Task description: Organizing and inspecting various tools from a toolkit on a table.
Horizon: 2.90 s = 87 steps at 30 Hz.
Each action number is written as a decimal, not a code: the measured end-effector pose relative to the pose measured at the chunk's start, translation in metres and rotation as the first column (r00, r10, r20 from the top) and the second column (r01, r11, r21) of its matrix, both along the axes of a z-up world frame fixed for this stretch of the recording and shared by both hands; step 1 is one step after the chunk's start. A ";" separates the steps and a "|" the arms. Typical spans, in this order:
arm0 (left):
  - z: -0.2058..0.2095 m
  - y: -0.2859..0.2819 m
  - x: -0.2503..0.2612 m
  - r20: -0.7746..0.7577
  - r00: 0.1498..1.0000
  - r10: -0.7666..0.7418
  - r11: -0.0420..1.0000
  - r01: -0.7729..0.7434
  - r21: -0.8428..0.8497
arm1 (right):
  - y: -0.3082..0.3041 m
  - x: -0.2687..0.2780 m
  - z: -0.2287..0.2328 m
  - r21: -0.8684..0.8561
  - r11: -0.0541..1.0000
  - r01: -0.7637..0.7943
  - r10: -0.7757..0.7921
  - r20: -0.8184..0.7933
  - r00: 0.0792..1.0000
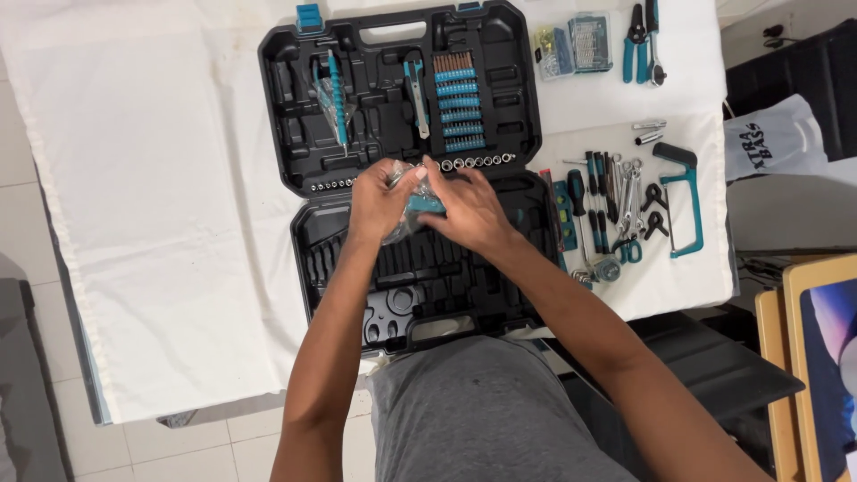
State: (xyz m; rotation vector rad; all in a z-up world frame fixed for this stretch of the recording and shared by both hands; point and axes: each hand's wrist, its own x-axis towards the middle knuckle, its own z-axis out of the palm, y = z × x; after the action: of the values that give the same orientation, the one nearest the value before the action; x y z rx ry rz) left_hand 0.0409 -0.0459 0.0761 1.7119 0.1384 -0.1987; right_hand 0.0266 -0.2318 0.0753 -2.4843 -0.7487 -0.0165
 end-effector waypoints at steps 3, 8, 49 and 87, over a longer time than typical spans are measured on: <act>-0.009 0.006 0.001 -0.195 0.981 0.019 0.984 -0.053 -0.172 | -0.004 0.002 -0.021 -0.164 0.987 0.003 -0.002 0.004 1.000; -0.032 0.029 0.006 -0.283 0.950 -0.134 0.964 0.060 -0.258 | -0.006 0.000 -0.020 -0.111 0.991 -0.069 0.097 0.274 0.957; -0.052 0.024 -0.011 -0.099 0.907 -0.409 0.826 0.322 -0.463 | -0.030 -0.006 -0.072 0.646 0.606 0.464 0.154 -0.668 0.728; -0.071 0.067 -0.015 -0.269 0.877 -0.398 0.524 -0.023 -0.851 | 0.055 0.032 -0.060 0.729 0.414 0.545 0.428 -0.684 0.590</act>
State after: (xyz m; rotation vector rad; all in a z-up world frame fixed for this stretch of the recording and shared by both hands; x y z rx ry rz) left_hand 0.0254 0.0214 0.0055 0.6559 0.1460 -0.7118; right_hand 0.0582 -0.1765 0.0154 -1.1159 -0.0730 0.5336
